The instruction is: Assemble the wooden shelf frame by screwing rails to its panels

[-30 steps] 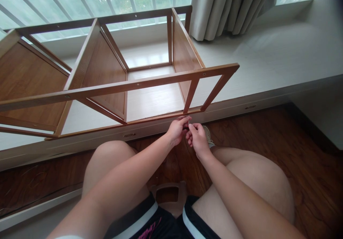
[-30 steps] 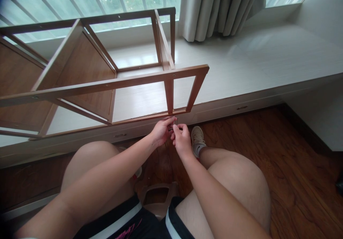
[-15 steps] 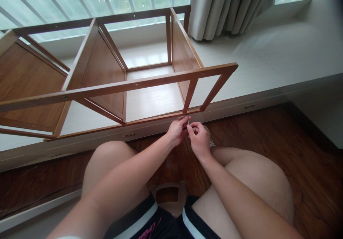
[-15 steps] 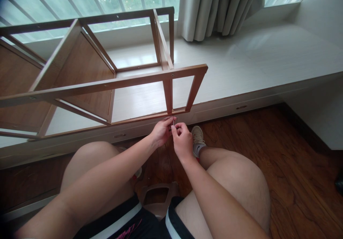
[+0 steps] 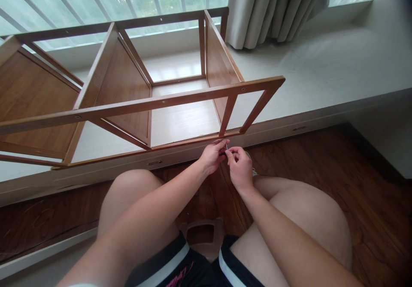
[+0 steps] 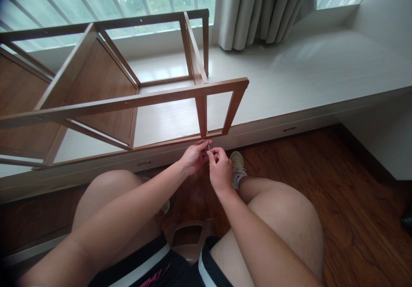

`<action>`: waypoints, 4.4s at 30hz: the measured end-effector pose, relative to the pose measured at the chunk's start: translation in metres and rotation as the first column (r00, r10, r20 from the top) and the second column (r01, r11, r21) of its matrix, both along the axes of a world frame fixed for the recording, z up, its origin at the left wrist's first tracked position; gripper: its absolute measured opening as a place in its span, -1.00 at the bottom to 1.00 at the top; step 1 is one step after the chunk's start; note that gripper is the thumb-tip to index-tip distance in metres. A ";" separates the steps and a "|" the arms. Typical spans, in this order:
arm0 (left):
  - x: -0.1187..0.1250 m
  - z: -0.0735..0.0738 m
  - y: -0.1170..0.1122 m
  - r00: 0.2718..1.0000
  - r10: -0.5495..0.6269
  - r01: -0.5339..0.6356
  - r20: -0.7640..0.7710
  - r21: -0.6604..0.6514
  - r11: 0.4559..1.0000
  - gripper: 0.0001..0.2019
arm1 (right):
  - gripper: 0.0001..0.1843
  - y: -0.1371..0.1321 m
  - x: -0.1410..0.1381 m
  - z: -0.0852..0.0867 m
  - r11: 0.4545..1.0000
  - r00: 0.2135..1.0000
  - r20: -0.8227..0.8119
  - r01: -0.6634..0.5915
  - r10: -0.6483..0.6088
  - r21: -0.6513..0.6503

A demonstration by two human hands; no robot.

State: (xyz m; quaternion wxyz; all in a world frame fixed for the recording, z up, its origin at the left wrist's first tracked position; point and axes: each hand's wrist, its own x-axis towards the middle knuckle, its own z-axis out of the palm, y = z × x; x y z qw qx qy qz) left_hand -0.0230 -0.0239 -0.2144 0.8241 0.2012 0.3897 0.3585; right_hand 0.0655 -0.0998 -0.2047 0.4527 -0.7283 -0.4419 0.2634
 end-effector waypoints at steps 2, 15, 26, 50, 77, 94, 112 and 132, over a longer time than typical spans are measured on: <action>0.000 0.000 0.000 1.000 0.004 -0.004 0.001 0.002 1.000 -0.78 | -0.74 0.000 0.000 0.000 1.000 1.000 0.003 -0.001 0.001 0.000; 0.000 0.001 0.002 0.999 0.014 -0.013 0.036 -0.026 1.000 -0.80 | -0.69 0.001 0.003 0.000 0.999 0.997 0.079 0.014 -0.011 -0.032; 0.001 0.000 0.001 0.999 -0.037 0.037 0.010 0.002 0.999 -0.71 | -0.69 0.010 0.000 0.000 0.996 0.574 -0.819 -0.080 0.013 -0.040; 0.002 0.000 -0.002 0.999 -0.025 0.026 -0.021 0.052 0.998 -0.76 | -0.66 0.005 -0.002 -0.003 0.999 0.902 -0.431 0.001 0.020 0.049; -0.001 0.010 -0.005 0.993 -0.003 0.010 -0.120 0.060 0.998 -0.67 | -0.71 0.005 -0.005 0.004 0.981 0.263 -0.964 -0.175 -0.034 -0.082; 0.003 0.004 -0.003 1.000 0.019 -0.018 0.009 -0.042 0.999 -0.71 | -0.77 0.002 -0.002 0.006 0.997 0.955 -0.297 0.019 0.004 0.077; -0.001 0.012 -0.006 0.992 -0.045 0.049 -0.119 0.028 0.998 -0.65 | -0.74 0.007 -0.005 0.008 0.981 0.270 -0.962 -0.173 -0.038 -0.087; 0.003 0.003 -0.004 0.998 0.043 -0.042 -0.036 0.026 0.999 -0.71 | -0.70 0.005 -0.003 0.001 0.999 0.963 -0.267 -0.016 0.025 0.035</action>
